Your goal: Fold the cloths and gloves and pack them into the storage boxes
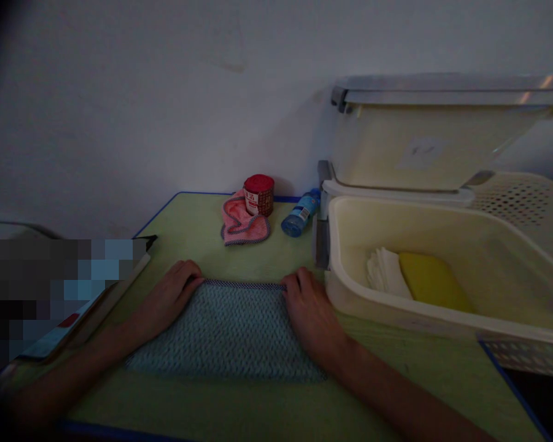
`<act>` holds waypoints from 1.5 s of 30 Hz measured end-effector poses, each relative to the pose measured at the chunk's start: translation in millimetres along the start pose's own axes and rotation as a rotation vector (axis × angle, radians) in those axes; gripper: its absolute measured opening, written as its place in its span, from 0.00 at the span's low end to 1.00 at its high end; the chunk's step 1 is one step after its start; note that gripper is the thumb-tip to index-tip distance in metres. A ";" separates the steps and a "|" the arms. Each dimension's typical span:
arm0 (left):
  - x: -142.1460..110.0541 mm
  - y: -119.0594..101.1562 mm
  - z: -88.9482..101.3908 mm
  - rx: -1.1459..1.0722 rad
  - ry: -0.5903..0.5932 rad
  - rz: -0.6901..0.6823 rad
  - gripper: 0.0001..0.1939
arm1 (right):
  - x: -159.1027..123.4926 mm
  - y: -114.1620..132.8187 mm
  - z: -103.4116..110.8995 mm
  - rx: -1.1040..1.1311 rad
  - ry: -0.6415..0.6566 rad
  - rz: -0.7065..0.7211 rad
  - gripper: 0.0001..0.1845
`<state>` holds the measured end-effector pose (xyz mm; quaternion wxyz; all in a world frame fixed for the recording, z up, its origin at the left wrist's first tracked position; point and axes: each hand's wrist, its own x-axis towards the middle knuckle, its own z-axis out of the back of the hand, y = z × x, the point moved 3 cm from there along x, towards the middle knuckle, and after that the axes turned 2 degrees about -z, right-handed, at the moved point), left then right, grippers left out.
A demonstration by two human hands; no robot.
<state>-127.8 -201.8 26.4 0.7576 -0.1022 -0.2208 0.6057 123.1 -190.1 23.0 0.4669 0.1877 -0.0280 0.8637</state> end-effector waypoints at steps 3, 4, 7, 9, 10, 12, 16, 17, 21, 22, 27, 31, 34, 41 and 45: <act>-1.5 0.7 0.4 -0.039 0.020 0.043 0.10 | -0.6 0.2 4.3 0.087 0.040 -0.037 0.08; -2.3 0.9 0.3 -0.047 0.033 0.055 0.10 | -0.8 0.2 5.3 0.104 0.059 -0.052 0.08; -4.6 1.4 0.9 -0.086 0.081 0.084 0.08 | -1.6 -0.2 6.2 0.111 0.105 -0.079 0.08; -5.8 2.1 3.3 -0.117 0.103 0.096 0.07 | -2.6 -0.6 6.3 0.090 0.100 -0.065 0.08; -6.3 2.7 5.2 -0.129 0.112 0.095 0.07 | -3.2 -0.9 6.3 0.081 0.088 -0.052 0.08; -7.2 4.6 10.0 -0.146 0.141 0.074 0.08 | -4.6 -1.8 6.7 0.070 0.050 -0.027 0.10; -9.1 11.7 20.4 -0.181 0.176 0.088 0.09 | -7.2 -2.4 7.3 0.056 -0.005 0.031 0.14; -9.4 13.4 22.2 -0.194 0.175 0.117 0.09 | -7.5 -2.2 7.3 0.047 -0.014 0.043 0.14; -8.3 12.5 24.5 -0.213 0.155 0.196 0.06 | -7.9 -1.4 7.1 0.014 -0.059 0.077 0.14; -7.5 11.2 24.4 -0.211 0.145 0.205 0.06 | -7.7 -1.3 6.9 0.015 -0.064 0.082 0.14; -4.3 9.1 23.1 -0.226 0.111 0.238 0.08 | -6.7 -1.1 7.5 0.032 -0.053 0.078 0.13; -3.4 12.4 23.4 -0.224 0.091 0.244 0.08 | -6.0 0.8 9.5 0.038 -0.043 0.093 0.13; -3.2 13.3 22.8 -0.266 0.073 0.237 0.06 | -5.6 1.0 9.4 0.043 -0.022 0.079 0.13; -2.8 14.1 17.3 -0.281 0.056 0.235 0.13 | -5.4 -0.3 9.7 0.093 0.047 0.004 0.14; -2.0 13.7 16.0 -0.282 0.096 0.210 0.12 | -5.2 -2.0 9.8 0.163 0.076 -0.060 0.13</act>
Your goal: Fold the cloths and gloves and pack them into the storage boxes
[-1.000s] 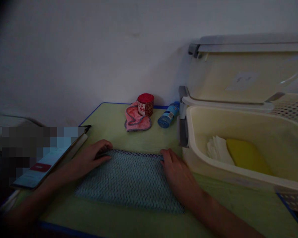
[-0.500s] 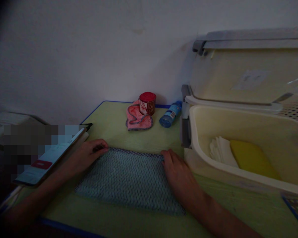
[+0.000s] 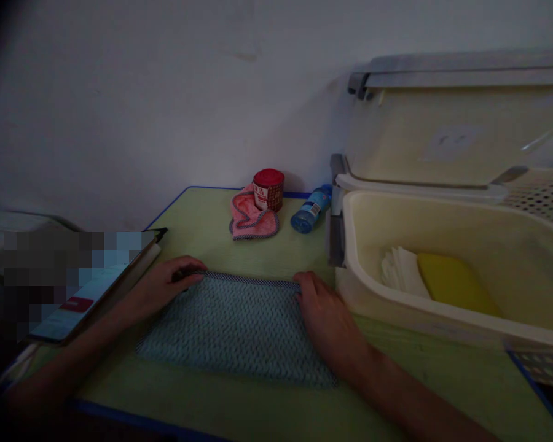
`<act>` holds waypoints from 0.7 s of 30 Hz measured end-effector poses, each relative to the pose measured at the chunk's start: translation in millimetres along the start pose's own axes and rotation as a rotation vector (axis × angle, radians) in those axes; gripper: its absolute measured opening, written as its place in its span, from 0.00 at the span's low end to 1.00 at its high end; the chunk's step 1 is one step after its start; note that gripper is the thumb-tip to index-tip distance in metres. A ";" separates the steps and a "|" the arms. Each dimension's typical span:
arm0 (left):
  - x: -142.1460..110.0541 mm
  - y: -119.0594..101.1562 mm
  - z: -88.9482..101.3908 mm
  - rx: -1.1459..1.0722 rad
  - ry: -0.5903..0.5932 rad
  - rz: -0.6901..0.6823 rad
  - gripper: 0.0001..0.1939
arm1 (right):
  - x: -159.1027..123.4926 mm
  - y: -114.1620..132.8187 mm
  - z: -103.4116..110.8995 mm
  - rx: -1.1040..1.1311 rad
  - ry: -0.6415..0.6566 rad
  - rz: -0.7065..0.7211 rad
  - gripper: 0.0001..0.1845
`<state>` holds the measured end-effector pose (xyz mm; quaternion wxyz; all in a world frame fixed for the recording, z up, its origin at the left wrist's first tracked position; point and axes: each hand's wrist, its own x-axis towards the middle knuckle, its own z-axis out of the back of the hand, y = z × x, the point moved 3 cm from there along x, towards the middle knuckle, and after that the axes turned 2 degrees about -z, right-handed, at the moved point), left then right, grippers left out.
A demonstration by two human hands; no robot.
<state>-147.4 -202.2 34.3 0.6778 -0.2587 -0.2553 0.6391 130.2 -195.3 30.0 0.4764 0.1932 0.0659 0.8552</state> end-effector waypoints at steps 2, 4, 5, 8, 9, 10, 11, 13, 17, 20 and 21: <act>0.7 -1.1 0.4 0.024 -0.001 -0.005 0.11 | 0.3 -1.5 -0.5 0.052 0.017 -0.042 0.11; 1.4 -2.0 0.8 0.062 -0.025 -0.011 0.10 | 0.4 -2.4 0.0 0.140 0.004 -0.080 0.09; 1.5 -2.1 1.0 0.085 -0.042 -0.017 0.09 | 0.3 -2.3 0.7 0.197 -0.013 -0.094 0.08; 1.0 -0.5 1.6 0.175 -0.123 -0.050 0.09 | 0.0 -1.4 3.8 0.380 -0.081 -0.147 0.06; 0.4 0.4 2.1 0.217 -0.158 -0.064 0.08 | -0.1 -1.0 4.5 0.434 -0.095 -0.169 0.05; -0.3 1.4 2.6 0.267 -0.193 -0.077 0.08 | -0.1 -0.7 5.0 0.485 -0.103 -0.190 0.05; -1.1 2.2 3.2 0.323 -0.224 -0.085 0.08 | 0.1 -0.5 5.3 0.533 -0.109 -0.208 0.05; -2.6 3.2 3.7 0.432 -0.261 -0.092 0.08 | 0.5 -0.7 5.2 0.613 -0.113 -0.237 0.05; -3.6 2.3 3.1 0.544 -0.259 -0.090 0.09 | 1.3 -3.2 4.1 0.693 -0.117 -0.280 0.05; -3.4 1.4 2.7 0.561 -0.247 -0.076 0.10 | 1.4 -4.2 3.7 0.706 -0.125 -0.280 0.05; -3.4 1.3 2.8 0.559 -0.245 -0.075 0.10 | 1.4 -4.2 3.6 0.704 -0.127 -0.280 0.05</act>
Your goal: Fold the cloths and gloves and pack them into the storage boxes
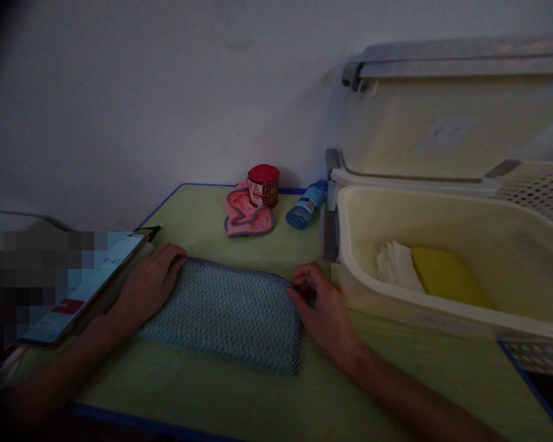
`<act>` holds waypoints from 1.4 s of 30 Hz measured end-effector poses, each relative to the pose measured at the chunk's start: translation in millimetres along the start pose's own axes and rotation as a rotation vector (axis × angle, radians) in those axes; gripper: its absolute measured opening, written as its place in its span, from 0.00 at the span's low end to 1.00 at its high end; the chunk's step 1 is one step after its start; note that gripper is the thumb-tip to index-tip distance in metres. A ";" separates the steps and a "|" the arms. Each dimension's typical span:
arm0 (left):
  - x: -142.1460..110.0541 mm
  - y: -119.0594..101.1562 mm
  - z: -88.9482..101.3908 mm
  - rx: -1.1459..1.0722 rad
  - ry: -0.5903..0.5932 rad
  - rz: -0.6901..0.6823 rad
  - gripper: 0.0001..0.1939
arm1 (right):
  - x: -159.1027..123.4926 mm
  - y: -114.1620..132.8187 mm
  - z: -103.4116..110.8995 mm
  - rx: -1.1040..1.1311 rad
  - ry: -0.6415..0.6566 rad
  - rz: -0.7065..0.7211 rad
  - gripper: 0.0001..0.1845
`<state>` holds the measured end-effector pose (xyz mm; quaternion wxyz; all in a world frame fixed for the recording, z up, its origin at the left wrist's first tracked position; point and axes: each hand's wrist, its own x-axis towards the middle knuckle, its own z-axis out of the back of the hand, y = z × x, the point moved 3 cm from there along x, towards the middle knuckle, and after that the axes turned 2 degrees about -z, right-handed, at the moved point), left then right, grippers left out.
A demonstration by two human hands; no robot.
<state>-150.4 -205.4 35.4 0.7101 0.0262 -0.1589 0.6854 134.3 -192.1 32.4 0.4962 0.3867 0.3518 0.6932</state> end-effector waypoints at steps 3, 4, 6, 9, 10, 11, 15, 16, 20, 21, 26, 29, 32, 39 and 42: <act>0.1 0.2 0.6 -0.021 -0.007 -0.003 0.10 | 0.1 0.1 -0.3 -0.003 -0.003 -0.001 0.04; 0.0 0.3 0.7 -0.030 -0.009 -0.004 0.10 | 0.2 0.2 -0.5 -0.004 0.000 -0.002 0.04; 0.1 0.6 0.7 -0.043 -0.010 0.001 0.10 | 0.6 0.5 -0.7 -0.009 0.005 -0.008 0.04; 0.3 1.6 -0.3 -0.046 -0.001 0.012 0.10 | 1.4 1.0 -0.5 -0.032 0.008 -0.024 0.04; 0.5 2.1 -0.8 -0.045 0.000 0.012 0.10 | 1.6 1.3 -0.4 -0.045 0.010 -0.025 0.04; 0.7 2.9 -1.3 -0.047 -0.002 0.010 0.10 | 1.6 1.7 -0.5 -0.059 0.016 -0.023 0.04; 2.8 8.4 -1.8 -0.062 -0.033 0.017 0.09 | 0.6 4.4 -0.7 -0.097 0.030 0.011 0.03; 3.6 10.2 -1.3 -0.058 -0.043 0.029 0.08 | 0.1 5.0 -0.8 -0.098 0.035 0.020 0.03; 6.1 14.8 3.3 -0.043 -0.089 0.068 0.08 | -1.5 5.5 -1.5 -0.110 0.049 0.064 0.05; 6.5 14.9 4.7 -0.050 -0.099 0.068 0.08 | -1.5 4.9 -1.7 -0.114 0.050 0.073 0.05; 7.1 11.1 11.5 -0.129 -0.138 0.011 0.08 | 1.1 2.4 -0.6 -0.152 0.030 0.095 0.11; 6.5 9.1 15.5 -0.166 -0.157 -0.015 0.12 | 2.0 6.9 0.6 -0.238 0.037 0.137 0.12; 4.8 7.7 19.2 -0.163 -0.167 -0.038 0.14 | -0.5 15.5 0.8 -0.266 0.041 0.215 0.09; -6.4 2.8 38.7 -0.092 -0.496 -0.051 0.10 | -16.6 37.4 5.3 -0.263 -0.050 0.417 0.09; -15.9 0.3 51.4 -0.121 -0.846 -0.083 0.06 | -22.0 48.0 17.2 -0.357 -0.212 0.635 0.09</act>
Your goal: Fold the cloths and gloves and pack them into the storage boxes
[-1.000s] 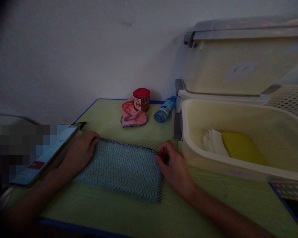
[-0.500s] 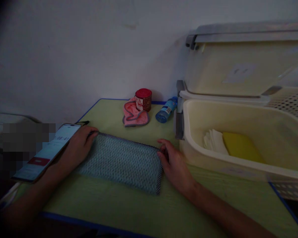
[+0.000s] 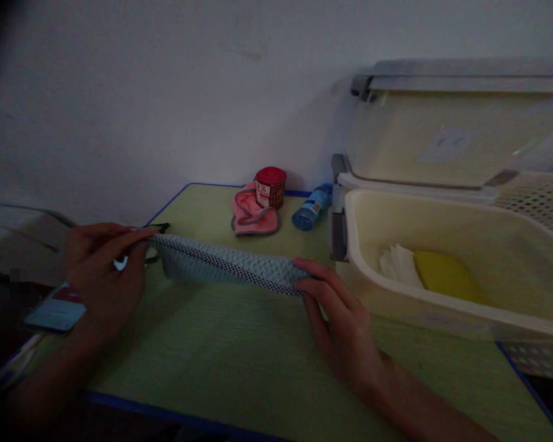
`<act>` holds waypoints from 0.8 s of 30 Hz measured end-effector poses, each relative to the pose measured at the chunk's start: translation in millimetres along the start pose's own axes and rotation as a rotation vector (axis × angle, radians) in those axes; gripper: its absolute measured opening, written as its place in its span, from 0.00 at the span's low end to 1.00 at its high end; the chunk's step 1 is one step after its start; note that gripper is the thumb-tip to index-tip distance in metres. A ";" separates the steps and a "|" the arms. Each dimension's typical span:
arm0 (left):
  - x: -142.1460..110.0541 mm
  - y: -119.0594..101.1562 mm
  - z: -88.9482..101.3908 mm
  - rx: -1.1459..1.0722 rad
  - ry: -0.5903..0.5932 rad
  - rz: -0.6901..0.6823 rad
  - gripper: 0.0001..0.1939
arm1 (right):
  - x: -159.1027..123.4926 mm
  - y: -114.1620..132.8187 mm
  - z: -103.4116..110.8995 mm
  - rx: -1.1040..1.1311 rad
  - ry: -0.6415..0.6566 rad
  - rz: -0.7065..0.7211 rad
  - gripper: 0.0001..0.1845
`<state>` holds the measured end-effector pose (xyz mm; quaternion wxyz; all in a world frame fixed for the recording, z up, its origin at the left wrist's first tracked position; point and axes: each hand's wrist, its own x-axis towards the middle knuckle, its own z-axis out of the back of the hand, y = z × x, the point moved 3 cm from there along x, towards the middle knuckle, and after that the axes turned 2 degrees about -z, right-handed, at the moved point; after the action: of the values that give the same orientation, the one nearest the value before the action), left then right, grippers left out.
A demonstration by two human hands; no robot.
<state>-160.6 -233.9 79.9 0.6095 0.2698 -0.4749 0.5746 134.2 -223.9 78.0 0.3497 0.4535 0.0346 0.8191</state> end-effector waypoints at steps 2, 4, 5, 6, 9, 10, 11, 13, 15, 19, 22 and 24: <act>1.1 -2.8 6.2 -0.003 -0.121 -0.087 0.05 | 1.9 0.6 7.5 -0.083 -0.025 0.119 0.10; 1.9 -5.5 5.7 -0.017 -0.030 -0.224 0.07 | 3.0 -2.1 8.9 -0.176 0.068 0.178 0.10; 1.5 -7.0 3.7 -0.020 0.069 -0.305 0.08 | 3.0 -4.0 7.5 -0.232 0.140 0.189 0.09; 0.2 -8.5 1.1 -0.014 0.188 -0.384 0.08 | 2.4 -5.8 5.0 -0.286 0.214 0.194 0.10; -10.2 -11.3 -9.0 0.058 0.617 -0.537 0.11 | -2.0 -7.5 -5.2 -0.374 0.392 0.235 0.14; -14.9 -10.7 -11.9 0.091 0.750 -0.538 0.12 | -4.3 -6.4 -8.6 -0.375 0.437 0.265 0.14; -19.6 -9.3 -13.9 0.108 0.861 -0.520 0.13 | -6.9 -5.1 -11.4 -0.371 0.478 0.294 0.14; -28.3 -3.0 -15.0 0.105 1.014 -0.453 0.15 | -12.1 -2.8 -13.7 -0.365 0.551 0.317 0.14; -34.4 6.7 -12.1 0.063 1.084 -0.383 0.17 | -16.0 -1.7 -11.3 -0.342 0.633 0.279 0.16; -30.7 11.4 -1.1 -0.017 1.126 -0.357 0.22 | -11.9 3.0 -1.6 -0.203 0.717 0.154 0.20; -14.5 -23.4 -3.8 -0.046 1.105 -0.424 0.18 | 1.6 8.6 -5.2 -0.113 0.533 0.110 0.20; -7.5 -57.4 -16.7 -0.076 1.084 -0.456 0.17 | 7.3 9.2 -17.7 -0.131 0.409 0.106 0.22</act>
<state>-100.3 -233.7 78.9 0.8827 0.0108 -0.0456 0.4675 113.2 -221.8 76.3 0.3205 0.2551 0.0274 0.9118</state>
